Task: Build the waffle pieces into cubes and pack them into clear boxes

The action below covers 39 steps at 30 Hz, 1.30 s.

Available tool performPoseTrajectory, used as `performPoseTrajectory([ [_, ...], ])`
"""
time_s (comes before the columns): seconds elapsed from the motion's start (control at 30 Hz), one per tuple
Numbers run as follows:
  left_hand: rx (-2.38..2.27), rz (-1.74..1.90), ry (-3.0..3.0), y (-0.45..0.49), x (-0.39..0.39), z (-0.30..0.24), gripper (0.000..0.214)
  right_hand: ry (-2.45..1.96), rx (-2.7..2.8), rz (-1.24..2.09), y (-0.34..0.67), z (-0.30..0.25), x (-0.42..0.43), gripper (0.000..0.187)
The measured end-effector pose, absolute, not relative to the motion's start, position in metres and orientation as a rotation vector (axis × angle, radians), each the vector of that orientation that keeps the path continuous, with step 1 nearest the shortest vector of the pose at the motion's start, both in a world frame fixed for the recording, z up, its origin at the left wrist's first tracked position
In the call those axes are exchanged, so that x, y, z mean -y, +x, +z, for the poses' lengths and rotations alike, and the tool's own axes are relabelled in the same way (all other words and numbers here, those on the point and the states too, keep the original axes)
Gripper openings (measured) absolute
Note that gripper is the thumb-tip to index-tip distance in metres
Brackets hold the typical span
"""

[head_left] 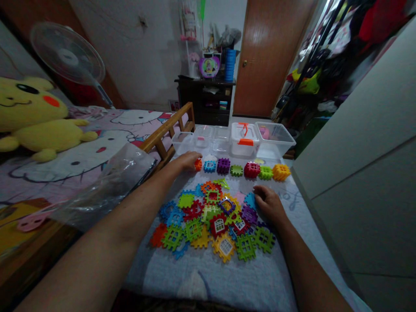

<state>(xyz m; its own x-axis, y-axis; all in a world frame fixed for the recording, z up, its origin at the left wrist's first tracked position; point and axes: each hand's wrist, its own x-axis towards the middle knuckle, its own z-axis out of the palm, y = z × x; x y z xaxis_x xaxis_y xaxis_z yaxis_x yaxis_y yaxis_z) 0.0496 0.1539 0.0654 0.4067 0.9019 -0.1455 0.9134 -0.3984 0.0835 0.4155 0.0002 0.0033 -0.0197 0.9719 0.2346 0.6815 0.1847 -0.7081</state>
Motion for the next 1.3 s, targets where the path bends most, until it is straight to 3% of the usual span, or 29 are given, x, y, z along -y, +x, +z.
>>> performPoseTrajectory([
  [0.3,-1.601,-0.045,2.541,0.039,-0.147,0.072,0.081,-1.549,1.765,0.521,0.415,0.003,0.001,0.032],
  [0.63,-1.785,0.102,2.403,-0.019,-0.116,0.061,0.075,-1.544,1.796,0.531,0.416,0.001,0.000,0.032],
  [1.3,-1.788,-0.171,2.257,-0.001,-0.155,0.058,0.087,-1.556,1.766,0.549,0.415,0.004,0.001,0.035],
])
